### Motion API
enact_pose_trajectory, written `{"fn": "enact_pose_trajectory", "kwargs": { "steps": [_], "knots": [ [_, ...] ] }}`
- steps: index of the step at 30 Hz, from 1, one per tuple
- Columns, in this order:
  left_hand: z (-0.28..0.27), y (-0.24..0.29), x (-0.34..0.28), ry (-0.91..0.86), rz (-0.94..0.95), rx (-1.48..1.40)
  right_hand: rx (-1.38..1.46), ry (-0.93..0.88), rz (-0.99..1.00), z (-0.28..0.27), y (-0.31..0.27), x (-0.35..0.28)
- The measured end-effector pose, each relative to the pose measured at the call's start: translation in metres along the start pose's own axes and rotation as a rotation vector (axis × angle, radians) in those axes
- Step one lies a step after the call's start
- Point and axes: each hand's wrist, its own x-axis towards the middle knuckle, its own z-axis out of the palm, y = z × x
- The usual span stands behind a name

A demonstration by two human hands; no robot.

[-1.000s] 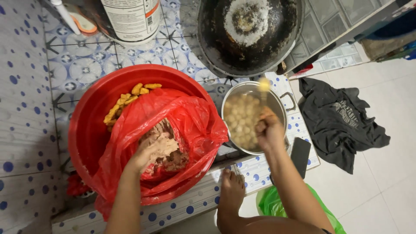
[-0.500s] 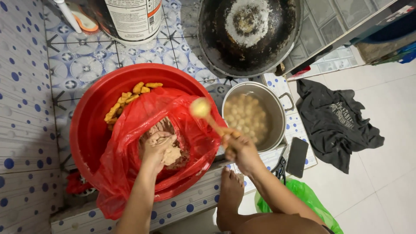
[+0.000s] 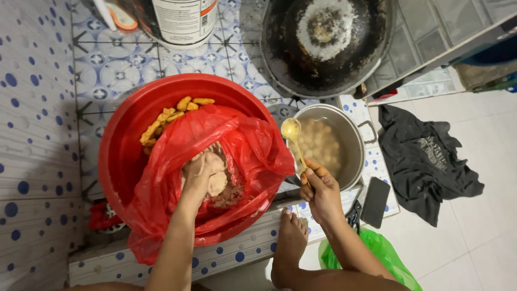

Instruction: Manually forming meatballs from a meat mixture in a bucket and dropping them into a pot of water.

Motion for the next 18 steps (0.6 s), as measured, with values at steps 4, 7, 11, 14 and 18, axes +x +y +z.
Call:
{"fn": "enact_pose_trajectory", "kwargs": {
  "steps": [4,7,11,14,18],
  "knots": [
    [0.003,0.067,-0.032,0.115,0.015,-0.231,0.003,-0.010,0.014,-0.002,0.005,0.002],
    [0.016,0.025,-0.012,0.076,-0.054,-0.252,-0.002,-0.024,0.001,-0.001,0.003,0.000],
    [0.022,-0.003,-0.005,0.096,0.000,-0.178,-0.009,-0.026,-0.009,-0.002,0.003,0.000],
    [0.018,0.004,-0.008,0.131,0.064,-0.088,-0.009,-0.030,-0.013,-0.002,0.003,0.001],
    [0.012,0.050,-0.021,0.070,0.098,-0.144,0.001,-0.046,-0.018,-0.003,0.004,0.001]
  ]
}}
